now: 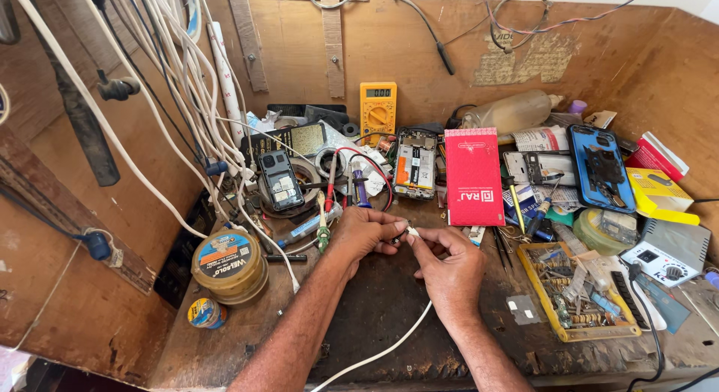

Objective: The person uses a soldering iron and a multimeter to repair a small electronic component on a cluttered workbench. They apply flux, solder connections, and test the component with a USB cable and multimeter probes.

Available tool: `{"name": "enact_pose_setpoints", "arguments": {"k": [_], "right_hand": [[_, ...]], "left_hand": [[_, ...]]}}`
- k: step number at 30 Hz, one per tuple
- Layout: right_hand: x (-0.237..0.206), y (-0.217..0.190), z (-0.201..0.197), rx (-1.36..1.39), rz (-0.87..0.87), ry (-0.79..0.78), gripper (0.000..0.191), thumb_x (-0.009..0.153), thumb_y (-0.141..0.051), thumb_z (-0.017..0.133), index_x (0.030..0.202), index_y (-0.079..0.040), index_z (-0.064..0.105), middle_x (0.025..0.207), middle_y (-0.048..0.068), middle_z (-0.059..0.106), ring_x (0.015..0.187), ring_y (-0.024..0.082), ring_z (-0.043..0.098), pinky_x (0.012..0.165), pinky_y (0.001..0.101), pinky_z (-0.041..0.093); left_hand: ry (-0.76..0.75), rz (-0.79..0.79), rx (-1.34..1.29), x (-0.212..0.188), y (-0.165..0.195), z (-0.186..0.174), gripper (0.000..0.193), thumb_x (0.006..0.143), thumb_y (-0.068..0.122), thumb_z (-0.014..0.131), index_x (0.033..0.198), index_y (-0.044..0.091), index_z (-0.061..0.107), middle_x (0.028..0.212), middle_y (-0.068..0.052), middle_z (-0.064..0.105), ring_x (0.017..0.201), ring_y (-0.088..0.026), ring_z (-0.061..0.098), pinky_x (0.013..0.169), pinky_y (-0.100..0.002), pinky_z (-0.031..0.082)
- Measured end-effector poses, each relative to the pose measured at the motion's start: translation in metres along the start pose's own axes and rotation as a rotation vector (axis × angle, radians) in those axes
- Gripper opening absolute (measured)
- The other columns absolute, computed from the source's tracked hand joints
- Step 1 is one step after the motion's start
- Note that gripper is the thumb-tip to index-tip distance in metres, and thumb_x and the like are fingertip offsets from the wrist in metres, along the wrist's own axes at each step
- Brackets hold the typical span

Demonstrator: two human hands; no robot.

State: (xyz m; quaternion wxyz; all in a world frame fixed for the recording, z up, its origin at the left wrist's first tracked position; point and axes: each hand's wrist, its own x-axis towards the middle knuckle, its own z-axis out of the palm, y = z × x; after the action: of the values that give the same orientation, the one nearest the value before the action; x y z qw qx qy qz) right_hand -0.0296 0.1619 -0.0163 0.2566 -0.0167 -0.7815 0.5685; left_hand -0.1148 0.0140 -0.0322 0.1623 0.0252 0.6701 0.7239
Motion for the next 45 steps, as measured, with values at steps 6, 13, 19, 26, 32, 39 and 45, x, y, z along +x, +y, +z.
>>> {"name": "enact_pose_setpoints", "arguments": {"k": [6,13,19,26,32,39,45], "right_hand": [[-0.002,-0.005,-0.001,-0.025,-0.028,-0.02,0.01,0.083,-0.003,0.08,0.093,-0.001,0.079,0.08,0.004,0.071,0.058,0.007,0.069,0.041,0.0222,0.058],[-0.002,-0.007,0.0,-0.037,-0.044,-0.009,0.009,0.083,-0.003,0.08,0.091,0.0,0.079,0.083,0.005,0.072,0.058,0.008,0.069,0.04,0.0225,0.058],[0.0,-0.006,0.0,-0.044,-0.051,-0.019,0.007,0.084,-0.002,0.079,0.092,-0.001,0.078,0.083,0.006,0.072,0.06,0.008,0.071,0.045,0.0238,0.056],[0.001,-0.004,0.002,-0.008,-0.016,-0.023,0.01,0.084,-0.004,0.079,0.093,0.0,0.079,0.083,0.004,0.071,0.059,0.007,0.068,0.043,0.0228,0.059],[0.0,-0.002,0.002,0.028,0.043,0.003,0.013,0.084,-0.006,0.081,0.095,0.0,0.08,0.079,0.004,0.071,0.055,0.007,0.065,0.043,0.0238,0.057],[0.001,-0.005,0.002,0.013,0.018,0.029,0.014,0.083,-0.008,0.082,0.094,0.0,0.08,0.077,0.004,0.071,0.054,0.007,0.065,0.042,0.024,0.057],[-0.001,-0.009,0.001,-0.033,-0.048,0.003,0.011,0.084,-0.007,0.081,0.093,-0.001,0.079,0.08,0.004,0.072,0.055,0.007,0.068,0.042,0.0227,0.058]], "left_hand": [[0.016,0.007,0.014,0.003,-0.004,-0.002,0.017,0.085,0.008,0.08,0.098,-0.004,0.079,0.085,-0.011,0.079,0.067,-0.012,0.072,0.055,-0.024,0.06],[0.016,0.007,0.027,0.006,-0.006,-0.001,0.016,0.085,0.008,0.08,0.098,-0.003,0.079,0.083,-0.01,0.078,0.066,-0.013,0.07,0.054,-0.025,0.059],[0.061,-0.025,0.073,0.005,-0.003,0.004,0.016,0.086,0.009,0.08,0.097,-0.002,0.079,0.083,-0.009,0.079,0.065,-0.011,0.069,0.054,-0.024,0.058],[0.062,0.033,0.061,0.003,-0.007,0.002,0.016,0.087,0.012,0.078,0.095,-0.002,0.079,0.082,-0.009,0.079,0.062,-0.011,0.068,0.053,-0.024,0.057],[-0.12,-0.008,0.01,0.007,-0.002,-0.012,0.023,0.091,0.018,0.076,0.1,-0.002,0.078,0.084,-0.007,0.077,0.064,-0.01,0.067,0.057,-0.023,0.056],[-0.109,-0.014,-0.033,0.003,0.007,-0.012,0.027,0.092,0.025,0.074,0.094,-0.002,0.076,0.08,-0.004,0.075,0.065,-0.009,0.069,0.058,-0.024,0.06],[-0.024,-0.002,0.036,0.003,0.001,-0.003,0.022,0.089,0.021,0.08,0.09,-0.001,0.076,0.077,-0.005,0.075,0.059,-0.009,0.065,0.053,-0.023,0.055]]}}
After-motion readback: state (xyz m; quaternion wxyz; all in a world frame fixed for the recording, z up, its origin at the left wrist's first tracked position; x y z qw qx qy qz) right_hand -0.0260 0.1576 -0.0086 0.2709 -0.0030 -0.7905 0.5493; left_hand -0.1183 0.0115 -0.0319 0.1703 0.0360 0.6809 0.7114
